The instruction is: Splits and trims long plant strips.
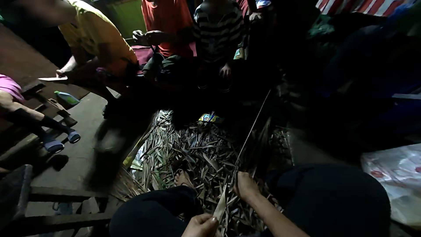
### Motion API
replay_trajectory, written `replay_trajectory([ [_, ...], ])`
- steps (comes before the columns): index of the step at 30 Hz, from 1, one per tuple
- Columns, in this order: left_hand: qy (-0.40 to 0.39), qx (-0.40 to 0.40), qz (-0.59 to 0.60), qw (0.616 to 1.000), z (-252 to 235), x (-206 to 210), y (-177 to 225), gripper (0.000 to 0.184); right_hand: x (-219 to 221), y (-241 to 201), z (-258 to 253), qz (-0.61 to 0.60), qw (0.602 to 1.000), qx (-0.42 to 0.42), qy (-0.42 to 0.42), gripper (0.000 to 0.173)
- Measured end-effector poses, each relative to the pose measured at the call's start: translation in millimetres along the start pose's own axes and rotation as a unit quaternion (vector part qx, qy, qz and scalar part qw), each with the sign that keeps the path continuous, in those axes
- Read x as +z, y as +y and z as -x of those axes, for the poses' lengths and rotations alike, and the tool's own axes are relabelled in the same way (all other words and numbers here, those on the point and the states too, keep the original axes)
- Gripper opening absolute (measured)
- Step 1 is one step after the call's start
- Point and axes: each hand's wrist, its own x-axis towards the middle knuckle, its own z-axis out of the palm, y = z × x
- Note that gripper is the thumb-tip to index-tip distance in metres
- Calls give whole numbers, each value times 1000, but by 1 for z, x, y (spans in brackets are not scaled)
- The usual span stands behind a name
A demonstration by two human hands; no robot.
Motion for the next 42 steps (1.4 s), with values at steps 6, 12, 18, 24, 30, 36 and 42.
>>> replay_trajectory([
  [6, 7, -14, 43, 999, -16, 9, 9, 19, 5, -2, -4, 51, 997, -24, -43, 30],
  [12, 25, -13, 73, 997, -20, 9, 5, 42, 11, -1, -9, 57, 997, -39, -45, 38],
  [18, 23, 0, 74, 997, -25, 4, 7, 33, 26, -4, 0, 115, 983, -102, -98, 35],
  [24, 50, -18, 100, 994, -25, 1, 12, 28, 24, 13, -15, -9, 994, -87, -69, 30],
  [30, 81, -7, 115, 990, -30, 7, 14, 23, 48, 19, -12, -12, 958, -242, -151, 17],
  [36, 100, 5, 122, 987, -31, 17, 13, 18, 43, 3, 0, 109, 963, -212, -129, 25],
  [42, 107, 50, 105, 987, -29, 19, 5, 20, 41, 5, -6, 129, 976, -149, -89, 30],
])
